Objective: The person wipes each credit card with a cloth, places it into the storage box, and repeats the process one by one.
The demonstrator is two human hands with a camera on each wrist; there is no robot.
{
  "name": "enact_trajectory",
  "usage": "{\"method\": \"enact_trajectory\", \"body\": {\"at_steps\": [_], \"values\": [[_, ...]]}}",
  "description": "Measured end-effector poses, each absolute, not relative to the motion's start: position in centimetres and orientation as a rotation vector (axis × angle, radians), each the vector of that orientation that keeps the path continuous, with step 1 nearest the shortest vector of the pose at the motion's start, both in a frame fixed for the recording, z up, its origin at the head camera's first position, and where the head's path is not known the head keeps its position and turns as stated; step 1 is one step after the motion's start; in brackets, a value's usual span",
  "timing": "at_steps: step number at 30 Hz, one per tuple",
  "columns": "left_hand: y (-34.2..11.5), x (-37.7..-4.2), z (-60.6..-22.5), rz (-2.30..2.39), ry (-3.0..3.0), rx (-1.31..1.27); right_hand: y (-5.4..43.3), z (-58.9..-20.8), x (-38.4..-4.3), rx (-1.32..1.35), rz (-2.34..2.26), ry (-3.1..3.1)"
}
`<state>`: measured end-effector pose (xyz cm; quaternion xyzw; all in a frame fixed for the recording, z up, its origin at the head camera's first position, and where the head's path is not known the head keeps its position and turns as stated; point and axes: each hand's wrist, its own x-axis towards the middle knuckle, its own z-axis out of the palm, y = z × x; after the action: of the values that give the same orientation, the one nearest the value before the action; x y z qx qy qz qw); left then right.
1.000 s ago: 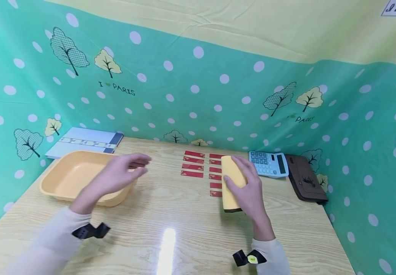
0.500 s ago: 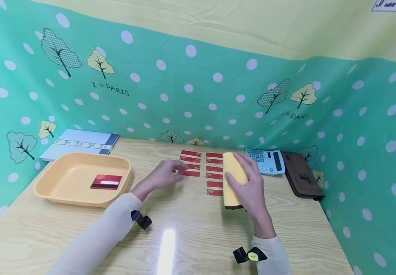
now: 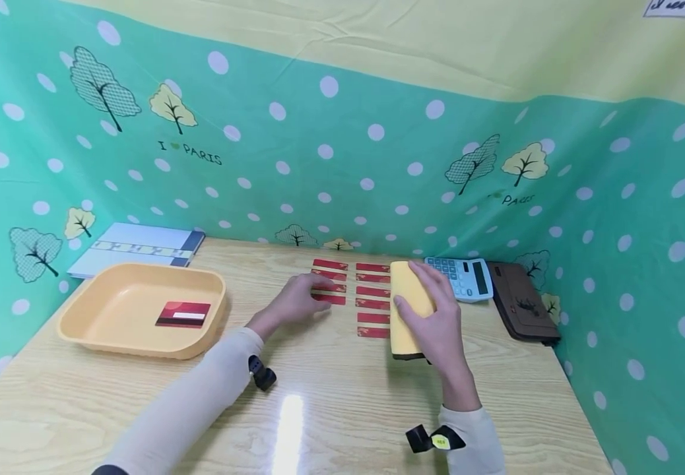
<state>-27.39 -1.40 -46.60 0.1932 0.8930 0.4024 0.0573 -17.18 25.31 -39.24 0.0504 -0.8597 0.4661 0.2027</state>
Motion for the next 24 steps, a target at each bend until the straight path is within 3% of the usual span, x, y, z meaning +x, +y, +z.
{"method": "enact_trajectory", "body": {"at_steps": [10, 24], "values": [[2.6, -26.4, -47.2, 1.246, 2.586, 0.720, 25.8, -39.4, -17.4, 0.128, 1.299, -2.381], [4.5, -25.8, -48.3, 1.136, 2.640, 0.670, 26.5, -39.3, -17.6, 0.108, 1.293, -2.382]]}}
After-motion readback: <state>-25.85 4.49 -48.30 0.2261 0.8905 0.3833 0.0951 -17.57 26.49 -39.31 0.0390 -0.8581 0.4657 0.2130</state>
